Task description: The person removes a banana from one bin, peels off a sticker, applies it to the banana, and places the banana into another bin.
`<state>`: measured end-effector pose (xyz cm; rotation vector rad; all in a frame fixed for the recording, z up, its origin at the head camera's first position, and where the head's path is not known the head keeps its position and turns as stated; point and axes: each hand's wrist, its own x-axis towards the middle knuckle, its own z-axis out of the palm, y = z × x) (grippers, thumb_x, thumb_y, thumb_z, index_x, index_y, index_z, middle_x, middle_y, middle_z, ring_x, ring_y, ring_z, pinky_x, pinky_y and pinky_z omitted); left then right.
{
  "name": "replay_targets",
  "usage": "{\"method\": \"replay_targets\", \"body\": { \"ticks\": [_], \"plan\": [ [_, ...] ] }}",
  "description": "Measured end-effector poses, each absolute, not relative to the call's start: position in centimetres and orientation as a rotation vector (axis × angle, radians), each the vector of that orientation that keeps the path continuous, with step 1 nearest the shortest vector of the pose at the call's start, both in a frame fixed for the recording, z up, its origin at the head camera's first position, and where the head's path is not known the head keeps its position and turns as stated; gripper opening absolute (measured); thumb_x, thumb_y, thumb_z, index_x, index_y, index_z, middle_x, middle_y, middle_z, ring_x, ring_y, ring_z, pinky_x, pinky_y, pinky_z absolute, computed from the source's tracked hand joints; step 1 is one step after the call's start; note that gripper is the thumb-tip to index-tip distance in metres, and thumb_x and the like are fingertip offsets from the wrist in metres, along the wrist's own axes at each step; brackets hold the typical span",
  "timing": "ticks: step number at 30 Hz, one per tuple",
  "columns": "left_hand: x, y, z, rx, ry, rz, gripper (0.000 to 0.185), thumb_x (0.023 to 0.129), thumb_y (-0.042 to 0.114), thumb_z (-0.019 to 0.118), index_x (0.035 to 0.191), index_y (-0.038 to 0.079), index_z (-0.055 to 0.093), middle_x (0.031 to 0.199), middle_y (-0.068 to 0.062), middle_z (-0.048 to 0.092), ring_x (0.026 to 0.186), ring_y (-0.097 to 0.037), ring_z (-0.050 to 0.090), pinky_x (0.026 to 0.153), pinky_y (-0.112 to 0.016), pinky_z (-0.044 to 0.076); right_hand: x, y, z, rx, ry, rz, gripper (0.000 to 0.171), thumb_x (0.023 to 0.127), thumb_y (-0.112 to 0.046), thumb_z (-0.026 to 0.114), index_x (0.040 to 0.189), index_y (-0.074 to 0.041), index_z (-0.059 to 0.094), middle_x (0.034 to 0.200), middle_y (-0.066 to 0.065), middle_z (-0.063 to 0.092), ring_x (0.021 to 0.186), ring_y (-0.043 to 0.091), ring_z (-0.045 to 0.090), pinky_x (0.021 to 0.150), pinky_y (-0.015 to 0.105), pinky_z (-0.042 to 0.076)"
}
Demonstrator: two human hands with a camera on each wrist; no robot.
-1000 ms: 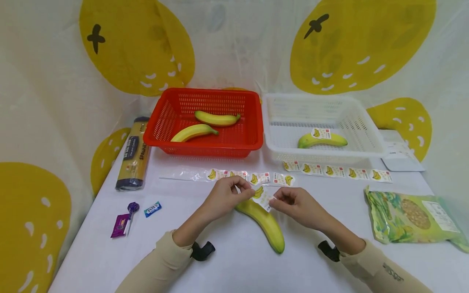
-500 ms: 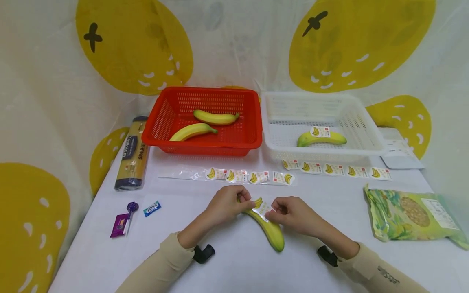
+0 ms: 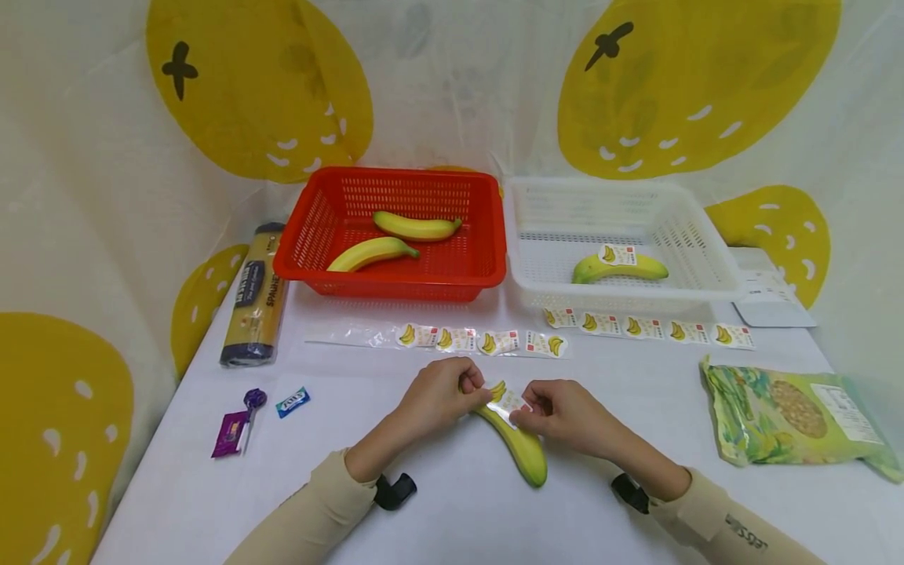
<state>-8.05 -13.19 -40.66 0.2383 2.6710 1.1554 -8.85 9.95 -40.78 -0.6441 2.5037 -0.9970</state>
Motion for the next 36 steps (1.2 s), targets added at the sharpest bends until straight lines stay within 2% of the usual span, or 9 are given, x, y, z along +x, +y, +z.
{"method": "replay_targets", "body": {
  "ticks": [8,15,18,31,36],
  "plan": [
    [-8.0,-13.2,-40.7,0.257,2.698,1.153,0.016,0.087,0.027,0.079,0.084,0.018,0.066,0.073,0.006,0.057,0.071,-0.008,0.051,0.064,-0.023,0.041,-8.7,10.0,-40.9,-0.65,2.501,-1.01,0.029,0.087,-0.032,0.078,0.073,-0.018,0.057,0.063,-0.01,0.044,0.059,0.002,0.041,0.054,0.019,0.031],
    [-7.8,-13.1,-40.9,0.24,2.711,1.111,0.03,0.08,0.038,0.086,0.087,0.018,0.064,0.074,0.004,0.055,0.068,-0.009,0.049,0.06,-0.023,0.039,-8.5,10.1,-41.0,-0.676,2.478,-1.03,0.031,0.087,-0.033,0.078,0.075,-0.016,0.056,0.063,-0.01,0.042,0.059,0.001,0.041,0.054,0.019,0.03],
    [-7.6,-13.1,-40.9,0.256,2.731,1.11,0.032,0.079,0.038,0.086,0.088,0.018,0.063,0.075,0.003,0.055,0.069,-0.01,0.049,0.062,-0.024,0.039,-8.5,10.1,-41.0,-0.677,2.469,-1.027,0.031,0.087,-0.034,0.079,0.075,-0.017,0.056,0.064,-0.01,0.042,0.06,0.002,0.042,0.054,0.019,0.03],
    [-7.9,-14.1,-41.0,0.269,2.661,1.198,0.025,0.089,0.027,0.079,0.108,0.012,0.072,0.075,0.004,0.055,0.07,-0.01,0.051,0.063,-0.022,0.04,-8.3,10.5,-41.1,-0.691,2.463,-0.993,0.031,0.086,-0.039,0.08,0.08,-0.019,0.057,0.065,-0.011,0.045,0.06,0.001,0.042,0.054,0.018,0.032],
    [-7.9,-14.1,-41.0,0.277,2.654,1.207,0.023,0.09,0.025,0.078,0.107,0.012,0.073,0.076,0.004,0.056,0.072,-0.011,0.051,0.063,-0.022,0.04,-8.4,10.5,-41.0,-0.698,2.461,-0.966,0.03,0.086,-0.041,0.079,0.094,-0.016,0.066,0.071,-0.01,0.055,0.063,0.002,0.047,0.056,0.019,0.039]
  ]
}}
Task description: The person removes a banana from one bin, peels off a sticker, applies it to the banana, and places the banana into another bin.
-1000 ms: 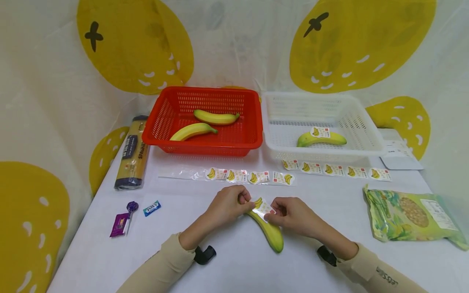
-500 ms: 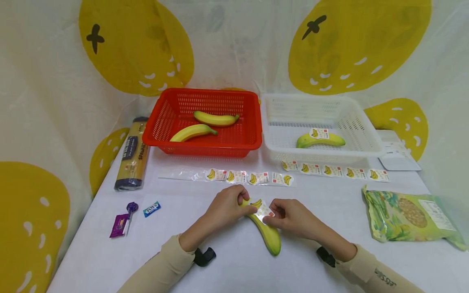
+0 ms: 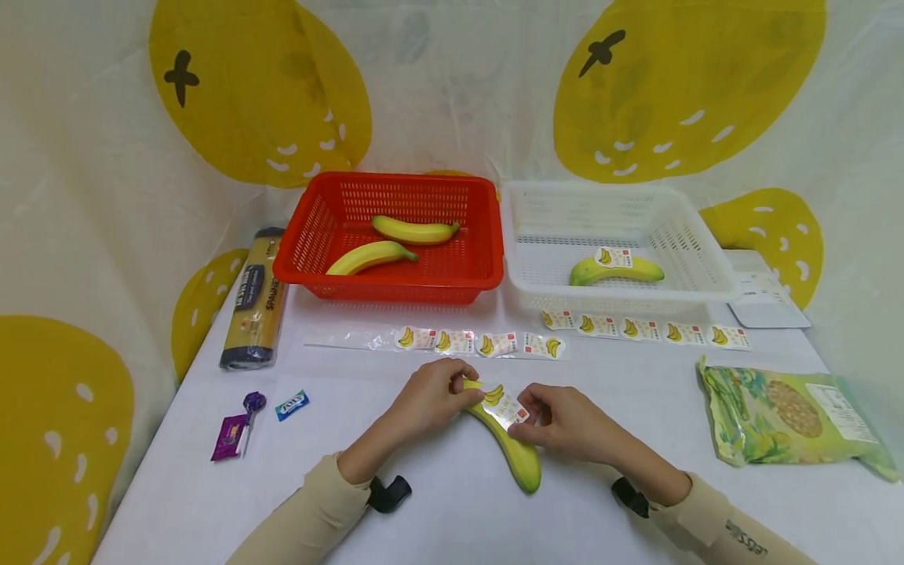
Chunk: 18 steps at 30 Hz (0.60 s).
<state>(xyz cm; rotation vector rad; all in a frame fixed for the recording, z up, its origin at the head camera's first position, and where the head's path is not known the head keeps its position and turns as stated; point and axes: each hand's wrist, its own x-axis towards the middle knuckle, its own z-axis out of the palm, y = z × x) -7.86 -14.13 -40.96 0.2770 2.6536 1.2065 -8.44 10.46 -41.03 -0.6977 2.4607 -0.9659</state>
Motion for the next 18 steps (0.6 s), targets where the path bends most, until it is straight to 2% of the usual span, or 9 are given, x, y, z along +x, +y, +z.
{"method": "replay_targets", "body": {
  "ticks": [4,9,13,18],
  "plan": [
    [-7.83,-14.02,-41.01,0.253,2.652,1.203,0.023,0.09,0.027,0.078,0.108,0.014,0.072,0.077,0.004,0.057,0.074,-0.012,0.052,0.063,-0.022,0.041,-8.6,10.5,-41.02,-0.706,2.433,-0.941,0.035,0.088,-0.041,0.077,0.107,-0.012,0.072,0.073,-0.01,0.059,0.065,0.003,0.05,0.058,0.02,0.042],
    [-7.75,-13.93,-41.17,0.261,2.705,1.15,0.024,0.089,0.029,0.079,0.108,0.016,0.073,0.08,0.004,0.057,0.077,-0.012,0.052,0.065,-0.023,0.042,-8.77,10.52,-41.15,-0.715,2.385,-0.958,0.029,0.09,-0.039,0.075,0.105,-0.014,0.073,0.071,-0.01,0.057,0.065,0.003,0.05,0.057,0.02,0.04],
    [-7.64,-14.01,-41.2,0.312,2.802,1.025,0.028,0.089,0.035,0.078,0.11,0.017,0.074,0.095,0.001,0.061,0.094,-0.015,0.052,0.078,-0.029,0.045,-8.86,10.49,-41.22,-0.704,2.37,-0.962,0.029,0.09,-0.038,0.075,0.104,-0.013,0.073,0.071,-0.009,0.057,0.065,0.004,0.05,0.057,0.02,0.039],
    [-7.78,-14.74,-41.24,0.396,2.805,0.902,0.045,0.085,0.042,0.08,0.121,0.017,0.071,0.12,-0.004,0.065,0.116,-0.025,0.051,0.098,-0.044,0.044,-8.86,10.48,-41.3,-0.699,2.365,-0.969,0.029,0.09,-0.038,0.074,0.105,-0.013,0.073,0.072,-0.009,0.056,0.066,0.004,0.049,0.057,0.02,0.039]
  ]
}}
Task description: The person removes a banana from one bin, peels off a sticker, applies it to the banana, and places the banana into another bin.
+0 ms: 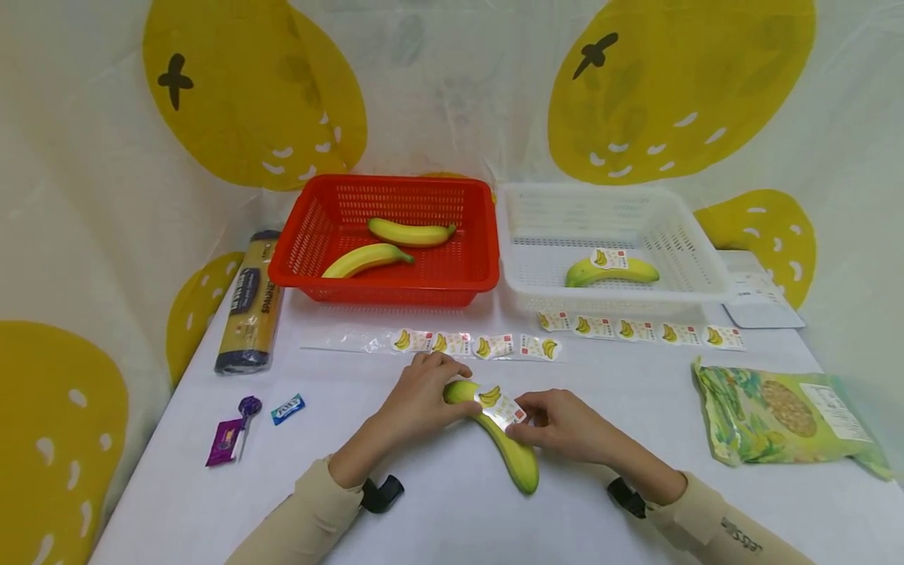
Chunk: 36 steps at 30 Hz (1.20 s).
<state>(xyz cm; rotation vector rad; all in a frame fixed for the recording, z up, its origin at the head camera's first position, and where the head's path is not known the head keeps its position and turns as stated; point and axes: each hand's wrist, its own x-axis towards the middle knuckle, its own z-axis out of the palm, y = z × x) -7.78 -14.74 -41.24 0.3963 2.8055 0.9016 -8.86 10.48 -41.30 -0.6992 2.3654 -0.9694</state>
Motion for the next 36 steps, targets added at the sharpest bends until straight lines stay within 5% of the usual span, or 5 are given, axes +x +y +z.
{"method": "replay_targets", "body": {
  "ticks": [18,30,36],
  "plan": [
    [-8.1,-15.6,-41.0,0.471,2.669,1.076,0.043,0.084,0.033,0.084,0.123,0.02,0.071,0.12,0.002,0.069,0.113,-0.016,0.059,0.101,-0.041,0.049,-8.7,11.1,-40.6,-0.698,2.392,-1.017,0.03,0.09,-0.031,0.073,0.11,-0.009,0.073,0.073,-0.008,0.058,0.066,0.004,0.05,0.058,0.019,0.041],
    [-7.8,-15.9,-41.0,0.428,2.692,1.171,0.042,0.082,0.031,0.085,0.121,0.02,0.072,0.114,0.004,0.069,0.1,-0.012,0.057,0.091,-0.036,0.05,-10.3,13.9,-37.9,-0.573,2.521,-1.118,0.034,0.096,-0.03,0.071,0.12,-0.006,0.071,0.095,-0.004,0.072,0.081,0.01,0.062,0.072,0.023,0.052],
    [-7.6,-16.1,-41.0,0.401,2.719,1.196,0.042,0.082,0.031,0.086,0.12,0.021,0.073,0.108,0.006,0.068,0.095,-0.01,0.054,0.085,-0.03,0.049,-13.2,18.4,-35.0,-0.397,2.789,-1.161,0.039,0.1,-0.03,0.066,0.129,-0.004,0.066,0.109,0.009,0.074,0.088,0.005,0.063,0.073,0.02,0.053]
  ]
}}
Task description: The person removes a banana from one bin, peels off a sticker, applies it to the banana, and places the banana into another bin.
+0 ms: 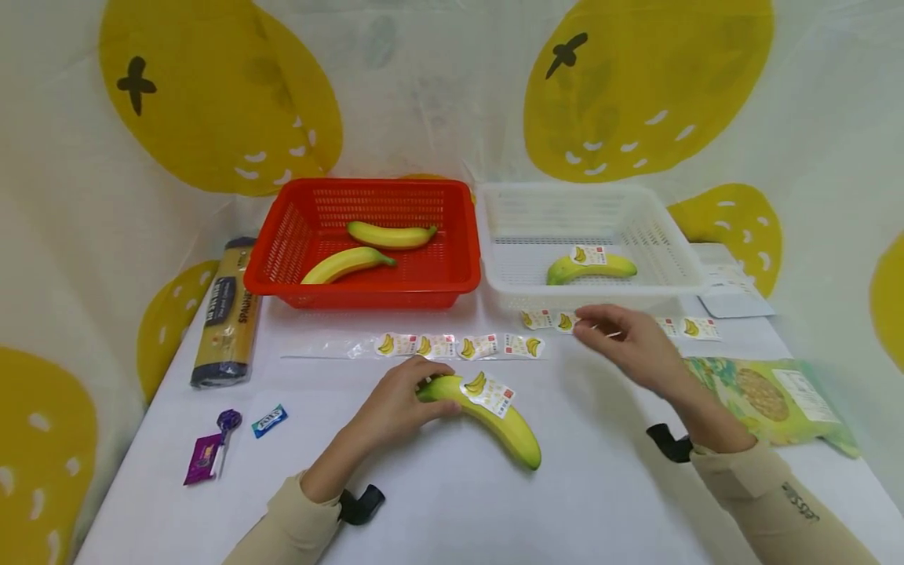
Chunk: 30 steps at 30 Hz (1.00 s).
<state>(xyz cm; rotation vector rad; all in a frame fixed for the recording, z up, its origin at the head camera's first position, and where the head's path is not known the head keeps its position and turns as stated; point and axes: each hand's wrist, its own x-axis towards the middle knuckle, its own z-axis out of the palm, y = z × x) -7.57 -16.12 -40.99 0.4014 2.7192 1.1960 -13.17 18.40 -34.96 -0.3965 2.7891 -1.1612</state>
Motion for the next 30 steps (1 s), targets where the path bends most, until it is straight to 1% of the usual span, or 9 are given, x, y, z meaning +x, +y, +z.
{"method": "replay_targets", "body": {
  "ticks": [2,8,10,15,19,21,23,27,30],
  "plan": [
    [-7.5,-16.2,-41.0,0.391,2.72,1.202,0.042,0.082,0.031,0.086,0.12,0.021,0.073,0.107,0.007,0.067,0.094,-0.009,0.054,0.084,-0.028,0.049,-14.5,20.6,-34.1,-0.278,2.879,-1.18,0.045,0.101,-0.034,0.065,0.133,-0.003,0.064,0.11,0.006,0.071,0.086,-0.001,0.06,0.069,0.017,0.051],
    [-7.5,-16.3,-41.0,0.378,2.733,1.218,0.041,0.081,0.033,0.087,0.118,0.022,0.073,0.105,0.007,0.066,0.092,-0.009,0.053,0.08,-0.025,0.048,-18.6,27.9,-33.4,0.157,2.986,-1.203,0.065,0.1,-0.05,0.059,0.144,-0.003,0.054,0.09,-0.03,0.054,0.075,-0.014,0.054,0.064,0.009,0.047],
    [-7.4,-16.3,-40.9,0.378,2.736,1.231,0.041,0.081,0.033,0.087,0.118,0.022,0.073,0.104,0.007,0.066,0.092,-0.01,0.053,0.08,-0.025,0.048,-19.6,29.9,-33.5,0.292,2.976,-1.191,0.07,0.099,-0.055,0.056,0.147,-0.003,0.051,0.092,-0.029,0.054,0.073,-0.015,0.054,0.065,0.008,0.047],
    [-7.2,-16.2,-40.8,0.349,2.733,1.255,0.041,0.08,0.033,0.087,0.118,0.023,0.073,0.106,0.008,0.069,0.093,-0.01,0.055,0.08,-0.025,0.05,-20.8,33.3,-34.4,0.53,2.913,-1.126,0.081,0.097,-0.063,0.049,0.152,-0.004,0.045,0.112,-0.005,0.055,0.076,-0.009,0.051,0.065,0.009,0.045],
    [-7.1,-16.3,-40.7,0.336,2.731,1.278,0.041,0.081,0.033,0.087,0.118,0.023,0.073,0.107,0.008,0.071,0.092,-0.011,0.056,0.081,-0.026,0.05,-21.1,34.6,-35.2,0.568,2.83,-1.121,0.081,0.097,-0.063,0.051,0.148,0.0,0.048,0.093,-0.016,0.06,0.072,-0.009,0.054,0.069,0.018,0.046],
    [-7.1,-16.4,-40.7,0.338,2.732,1.288,0.041,0.08,0.033,0.087,0.117,0.023,0.073,0.107,0.007,0.072,0.092,-0.011,0.056,0.081,-0.027,0.05,-21.0,35.0,-35.5,0.565,2.783,-1.158,0.077,0.097,-0.061,0.053,0.144,-0.001,0.052,0.079,-0.025,0.06,0.068,-0.011,0.058,0.069,0.019,0.045],
    [-7.2,-16.4,-40.7,0.335,2.729,1.294,0.041,0.08,0.033,0.087,0.118,0.022,0.074,0.107,0.007,0.072,0.092,-0.011,0.056,0.081,-0.027,0.05,-21.1,35.2,-35.7,0.568,2.726,-1.239,0.064,0.096,-0.06,0.057,0.135,-0.009,0.062,0.07,-0.029,0.061,0.066,-0.011,0.062,0.069,0.017,0.045],
    [-7.2,-16.4,-40.7,0.319,2.736,1.296,0.043,0.08,0.033,0.087,0.119,0.021,0.074,0.105,0.006,0.072,0.091,-0.012,0.055,0.079,-0.026,0.049,-21.1,35.1,-36.0,0.556,2.642,-1.412,0.028,0.095,-0.055,0.063,0.103,-0.03,0.069,0.069,-0.026,0.067,0.067,-0.008,0.068,0.062,0.006,0.047],
    [-7.2,-16.4,-40.7,0.306,2.747,1.297,0.043,0.08,0.031,0.088,0.12,0.021,0.074,0.103,0.006,0.072,0.089,-0.011,0.055,0.077,-0.025,0.048,-21.2,34.9,-36.1,0.553,2.608,-1.466,0.018,0.094,-0.054,0.064,0.092,-0.036,0.066,0.07,-0.024,0.067,0.068,-0.006,0.069,0.061,0.006,0.048]
  ]
}}
